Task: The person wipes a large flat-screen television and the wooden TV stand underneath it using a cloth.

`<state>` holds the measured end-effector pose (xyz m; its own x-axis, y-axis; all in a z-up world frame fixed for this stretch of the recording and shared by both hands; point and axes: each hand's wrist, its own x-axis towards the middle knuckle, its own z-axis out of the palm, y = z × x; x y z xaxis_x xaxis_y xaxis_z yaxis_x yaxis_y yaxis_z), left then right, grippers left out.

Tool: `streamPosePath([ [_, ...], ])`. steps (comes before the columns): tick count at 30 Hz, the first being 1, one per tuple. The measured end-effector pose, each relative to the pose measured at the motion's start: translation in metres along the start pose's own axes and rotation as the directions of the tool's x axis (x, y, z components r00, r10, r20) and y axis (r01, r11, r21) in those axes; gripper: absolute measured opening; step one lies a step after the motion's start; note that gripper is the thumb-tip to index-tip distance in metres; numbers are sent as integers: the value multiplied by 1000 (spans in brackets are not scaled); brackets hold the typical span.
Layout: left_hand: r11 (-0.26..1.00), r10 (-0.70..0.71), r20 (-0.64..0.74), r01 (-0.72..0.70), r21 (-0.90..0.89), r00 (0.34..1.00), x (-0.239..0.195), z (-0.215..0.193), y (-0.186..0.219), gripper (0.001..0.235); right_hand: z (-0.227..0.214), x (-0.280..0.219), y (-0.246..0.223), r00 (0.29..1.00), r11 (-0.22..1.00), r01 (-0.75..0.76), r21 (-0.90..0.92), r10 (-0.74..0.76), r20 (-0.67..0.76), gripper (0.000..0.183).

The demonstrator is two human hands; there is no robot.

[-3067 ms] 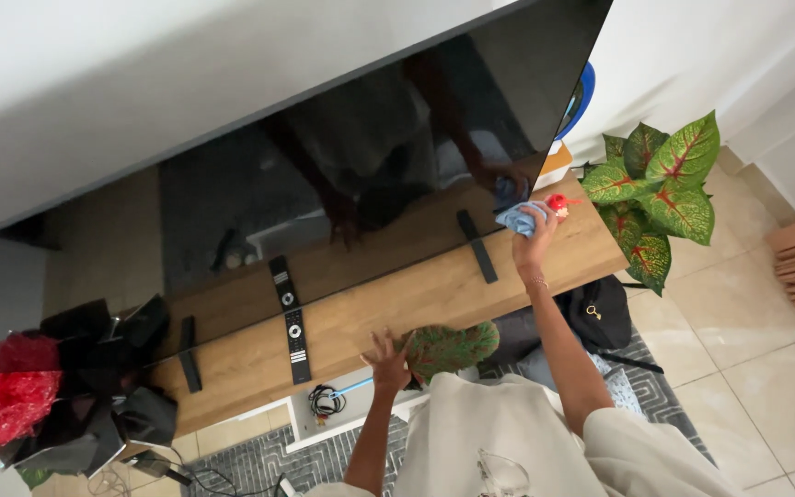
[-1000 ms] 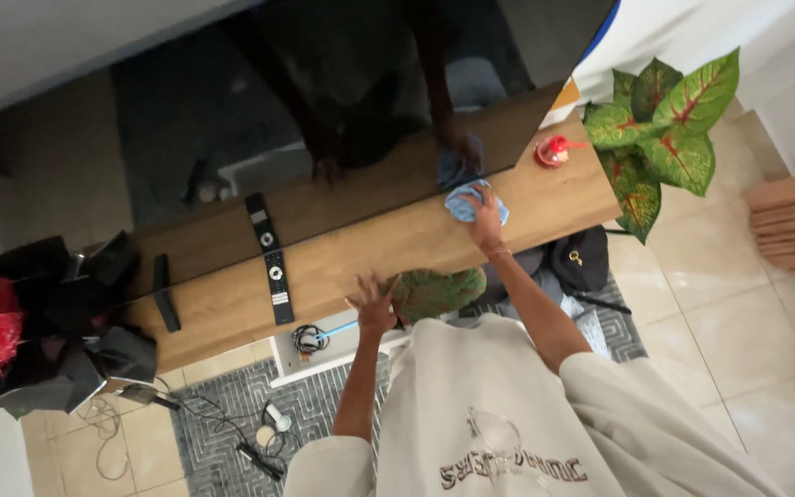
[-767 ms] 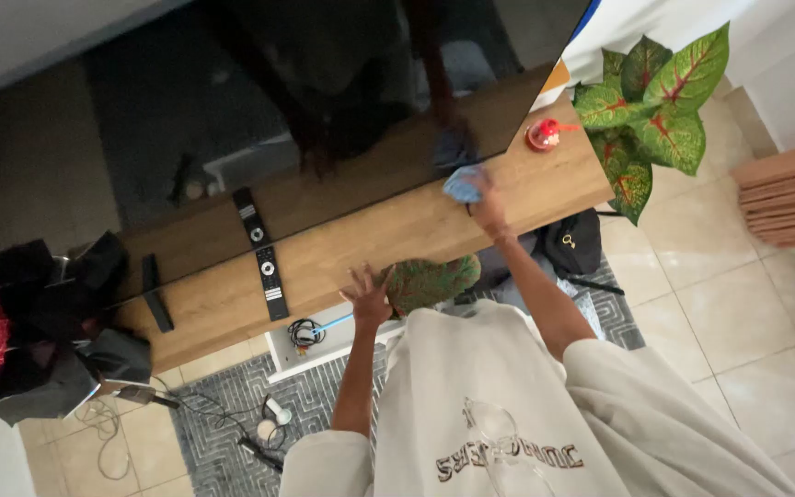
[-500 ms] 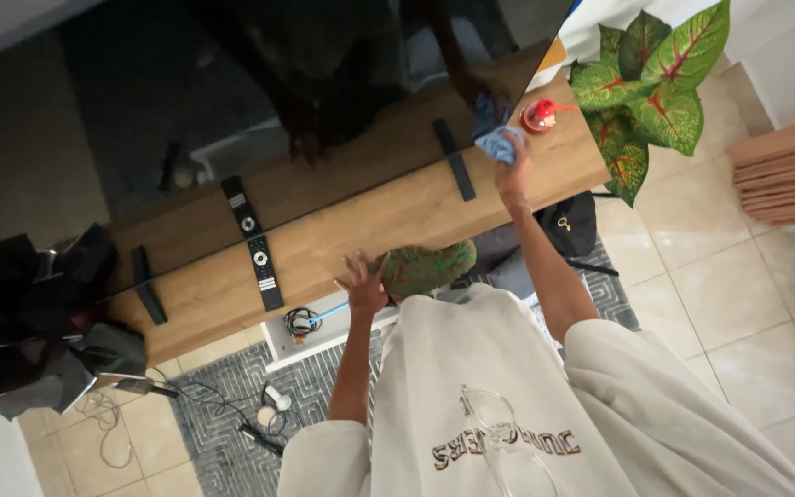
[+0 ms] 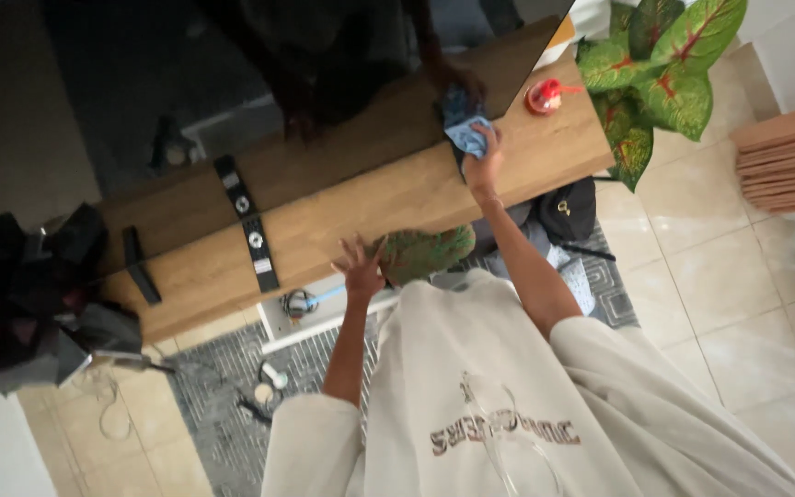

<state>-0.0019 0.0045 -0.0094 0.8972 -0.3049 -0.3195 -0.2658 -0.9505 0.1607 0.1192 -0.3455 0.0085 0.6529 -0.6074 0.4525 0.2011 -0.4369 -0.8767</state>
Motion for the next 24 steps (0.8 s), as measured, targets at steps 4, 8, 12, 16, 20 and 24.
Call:
streamPosePath([
  [4, 995, 34, -58, -28, 99, 998, 4, 15, -7, 99, 7, -7, -43, 992, 994, -112, 2, 112, 50, 48],
  [8, 993, 18, -55, -12, 115, 998, 5, 15, -4, 100, 21, -19, -36, 999, 1000, 5, 19, -6, 47, 53],
  [12, 993, -20, 50, 13, 120, 999, 6, 8, -1, 103, 28, -31, -30, 982, 987, -141, 70, 131, 138, 56],
  [16, 997, -7, 16, 6, 80, 1000, 3, -4, 6, 103, 31, -36, -44, 979, 989, -79, 129, 53, 196, 50],
  [20, 999, -5, 25, 4, 41, 1000, 7, 12, -4, 99, 40, -41, -58, 969, 997, -2, 77, -17, 246, 47],
  [24, 997, 13, 5, -13, 70, 1000, 8, 11, -4, 99, 46, -45, -59, 969, 987, -40, 159, 0, 246, 44],
])
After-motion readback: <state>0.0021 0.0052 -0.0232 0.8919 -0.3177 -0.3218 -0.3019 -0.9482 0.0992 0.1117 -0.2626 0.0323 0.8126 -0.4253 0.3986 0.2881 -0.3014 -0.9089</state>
